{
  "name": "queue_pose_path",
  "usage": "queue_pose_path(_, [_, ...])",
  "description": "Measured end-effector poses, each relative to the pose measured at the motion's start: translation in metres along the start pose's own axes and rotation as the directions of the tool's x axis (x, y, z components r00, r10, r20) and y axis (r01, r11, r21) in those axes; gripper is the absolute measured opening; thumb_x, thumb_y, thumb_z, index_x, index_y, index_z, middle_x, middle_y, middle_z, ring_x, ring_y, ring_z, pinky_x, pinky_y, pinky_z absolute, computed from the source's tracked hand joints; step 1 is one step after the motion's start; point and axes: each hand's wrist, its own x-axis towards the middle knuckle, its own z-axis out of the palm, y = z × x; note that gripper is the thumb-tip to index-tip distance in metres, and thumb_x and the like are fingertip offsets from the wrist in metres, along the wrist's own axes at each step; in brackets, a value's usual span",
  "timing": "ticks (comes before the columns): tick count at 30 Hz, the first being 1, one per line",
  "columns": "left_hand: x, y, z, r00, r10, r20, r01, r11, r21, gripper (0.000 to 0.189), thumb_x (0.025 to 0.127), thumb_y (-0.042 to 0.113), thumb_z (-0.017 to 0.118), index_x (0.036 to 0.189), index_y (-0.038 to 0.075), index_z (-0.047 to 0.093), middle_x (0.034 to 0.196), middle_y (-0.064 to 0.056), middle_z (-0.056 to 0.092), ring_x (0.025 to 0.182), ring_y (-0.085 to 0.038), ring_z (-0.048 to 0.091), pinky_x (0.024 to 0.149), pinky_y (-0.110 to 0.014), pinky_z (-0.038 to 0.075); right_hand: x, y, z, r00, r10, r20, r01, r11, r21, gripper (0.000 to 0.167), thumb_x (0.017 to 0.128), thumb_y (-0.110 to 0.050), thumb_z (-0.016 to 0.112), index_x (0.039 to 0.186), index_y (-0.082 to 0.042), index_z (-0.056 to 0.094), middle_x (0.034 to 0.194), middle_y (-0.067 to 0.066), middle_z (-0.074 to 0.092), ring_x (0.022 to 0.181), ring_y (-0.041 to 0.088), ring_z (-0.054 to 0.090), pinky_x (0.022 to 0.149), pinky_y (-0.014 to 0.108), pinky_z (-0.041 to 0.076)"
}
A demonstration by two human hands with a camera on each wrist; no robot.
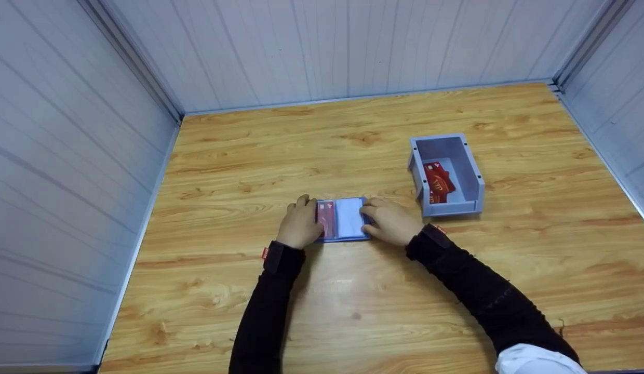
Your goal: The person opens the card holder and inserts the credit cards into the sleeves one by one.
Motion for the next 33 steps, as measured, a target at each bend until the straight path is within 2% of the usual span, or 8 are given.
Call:
queue_pose_path(3, [0.000, 0.000, 0.000, 0.999, 0.016, 0.027, -0.016, 1.000, -0.006, 0.057, 0.089, 0.016, 0.057, 0.142, -0.002, 0.046, 0.150, -0.022, 0.041, 0.132, -0.046, 0.043, 0.110, -0.053, 0.040, 0.001, -0.001, 0.000, 1.000, -0.008, 0.019, 0.008, 1.000, -0.001, 0.045, 0.091, -0.028, 0.068, 0.124, 0.002, 0.063, 0.128, 0.019, 0.061, 0.124, 0.033, 0.056, 0.109, 0.045, 0.042])
queue_pose_path(6, [-0.001, 0.001, 0.000, 0.999, 0.021, 0.028, -0.020, 1.000, -0.009, 0.055, 0.091, 0.017, 0.055, 0.142, -0.003, 0.046, 0.150, -0.022, 0.042, 0.134, -0.045, 0.043, 0.112, -0.052, 0.038, 0.003, -0.002, -0.001, 0.999, -0.011, 0.037, 0.012, 1.000, -0.015, 0.045, 0.091, -0.028, 0.068, 0.124, 0.002, 0.063, 0.129, 0.021, 0.060, 0.124, 0.035, 0.056, 0.110, 0.047, 0.042])
queue_pose_path(18, [0.003, 0.008, -0.003, 0.999, 0.017, 0.041, -0.019, 0.999, 0.041, 0.059, 0.090, 0.018, 0.057, 0.145, -0.001, 0.044, 0.151, -0.022, 0.040, 0.136, -0.045, 0.039, 0.109, -0.055, 0.041, 0.000, -0.005, 0.001, 0.999, -0.023, 0.021, 0.024, 0.999, -0.033, 0.044, 0.091, -0.027, 0.067, 0.127, -0.002, 0.063, 0.129, 0.021, 0.061, 0.122, 0.036, 0.056, 0.109, 0.049, 0.041])
queue_pose_path(23, [0.007, 0.018, -0.006, 0.996, 0.082, -0.023, -0.081, 0.996, 0.040, 0.054, 0.095, 0.022, 0.057, 0.142, -0.002, 0.046, 0.149, -0.023, 0.042, 0.136, -0.046, 0.039, 0.112, -0.054, 0.037, -0.001, -0.007, 0.000, 1.000, -0.024, 0.014, 0.024, 0.999, -0.038, 0.043, 0.092, -0.028, 0.066, 0.126, -0.002, 0.064, 0.129, 0.021, 0.061, 0.119, 0.037, 0.058, 0.105, 0.050, 0.044])
queue_pose_path(27, [0.013, 0.034, -0.011, 0.990, 0.141, -0.018, -0.140, 0.989, 0.052, 0.059, 0.095, 0.027, 0.057, 0.146, 0.001, 0.041, 0.154, -0.021, 0.037, 0.140, -0.045, 0.034, 0.115, -0.052, 0.033, -0.002, -0.008, 0.000, 1.000, -0.011, 0.004, 0.011, 0.999, -0.048, 0.043, 0.091, -0.029, 0.067, 0.125, -0.003, 0.065, 0.128, 0.020, 0.062, 0.117, 0.036, 0.060, 0.102, 0.049, 0.047])
queue_pose_path(33, [0.024, 0.066, -0.020, 0.961, 0.274, -0.027, -0.270, 0.957, 0.109, 0.070, 0.095, 0.037, 0.060, 0.152, 0.007, 0.032, 0.157, -0.018, 0.031, 0.143, -0.044, 0.031, 0.119, -0.050, 0.029, -0.004, -0.006, 0.002, 0.999, -0.036, -0.035, 0.034, 0.998, -0.047, 0.044, 0.089, -0.028, 0.069, 0.125, -0.003, 0.065, 0.128, 0.020, 0.062, 0.113, 0.037, 0.062, 0.101, 0.050, 0.048])
